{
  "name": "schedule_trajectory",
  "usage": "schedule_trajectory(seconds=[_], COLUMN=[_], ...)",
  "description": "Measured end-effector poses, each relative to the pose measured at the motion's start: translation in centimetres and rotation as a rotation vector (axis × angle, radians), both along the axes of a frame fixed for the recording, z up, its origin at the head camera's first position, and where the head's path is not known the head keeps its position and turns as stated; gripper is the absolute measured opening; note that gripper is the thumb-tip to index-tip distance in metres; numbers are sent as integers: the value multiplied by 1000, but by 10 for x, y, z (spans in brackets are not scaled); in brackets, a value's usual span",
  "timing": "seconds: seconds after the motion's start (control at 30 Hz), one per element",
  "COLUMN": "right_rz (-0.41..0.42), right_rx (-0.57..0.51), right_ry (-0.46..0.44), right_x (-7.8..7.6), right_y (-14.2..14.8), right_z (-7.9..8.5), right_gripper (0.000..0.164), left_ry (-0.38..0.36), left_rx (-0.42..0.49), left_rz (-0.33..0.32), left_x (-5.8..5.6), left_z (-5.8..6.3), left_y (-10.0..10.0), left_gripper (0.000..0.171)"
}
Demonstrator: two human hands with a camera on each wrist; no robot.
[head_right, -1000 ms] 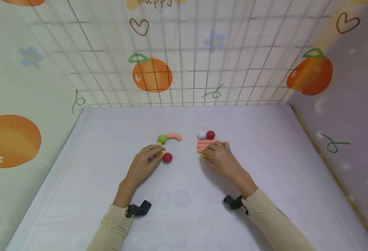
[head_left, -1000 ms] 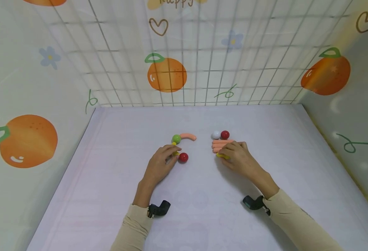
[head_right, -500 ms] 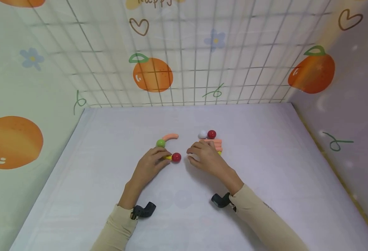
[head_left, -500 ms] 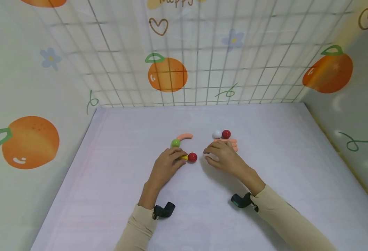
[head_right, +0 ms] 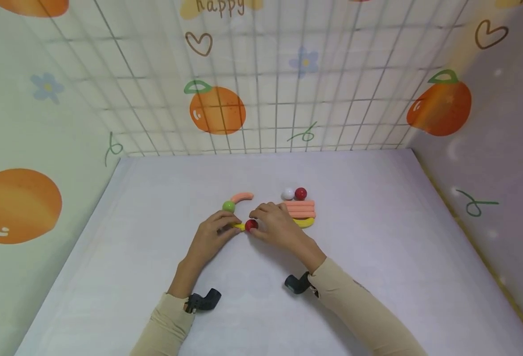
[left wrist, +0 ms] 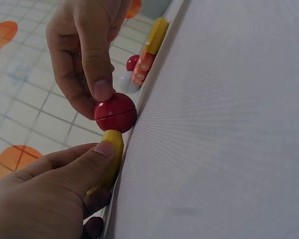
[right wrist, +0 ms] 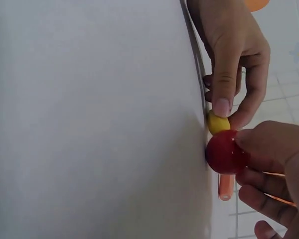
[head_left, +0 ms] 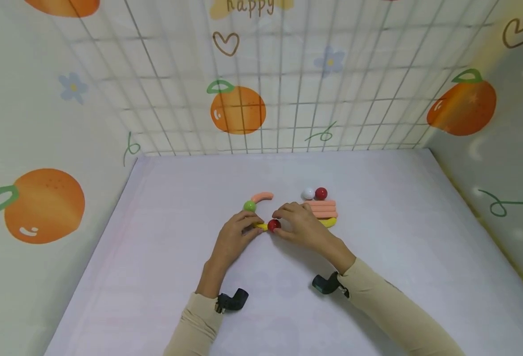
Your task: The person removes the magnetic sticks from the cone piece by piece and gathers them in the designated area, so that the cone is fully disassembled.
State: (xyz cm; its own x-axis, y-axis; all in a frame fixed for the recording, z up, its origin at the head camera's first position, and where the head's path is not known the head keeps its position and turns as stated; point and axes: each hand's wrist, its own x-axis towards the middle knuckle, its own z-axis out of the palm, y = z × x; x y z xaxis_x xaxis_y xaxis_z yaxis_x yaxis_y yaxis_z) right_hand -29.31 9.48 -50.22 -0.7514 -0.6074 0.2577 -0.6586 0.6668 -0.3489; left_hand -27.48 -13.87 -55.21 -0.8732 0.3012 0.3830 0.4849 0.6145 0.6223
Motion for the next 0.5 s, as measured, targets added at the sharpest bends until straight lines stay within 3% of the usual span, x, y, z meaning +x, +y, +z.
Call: schedule_trajectory(seconds=[0.17, 0.5], right_rz=[-1, -8], right_rx=[30, 12], right_ry=[6, -11], right_x=[-1, -2], right_y=[-3, -5], right_z=[-3, -3], right_gripper=[30, 27], left_ry=[9, 9], left_rx=[31, 71], left_rz=[0, 4], left_x=[-1, -2], left_z=[-5, -2], left_y=[1, 0], left_gripper=[18, 17])
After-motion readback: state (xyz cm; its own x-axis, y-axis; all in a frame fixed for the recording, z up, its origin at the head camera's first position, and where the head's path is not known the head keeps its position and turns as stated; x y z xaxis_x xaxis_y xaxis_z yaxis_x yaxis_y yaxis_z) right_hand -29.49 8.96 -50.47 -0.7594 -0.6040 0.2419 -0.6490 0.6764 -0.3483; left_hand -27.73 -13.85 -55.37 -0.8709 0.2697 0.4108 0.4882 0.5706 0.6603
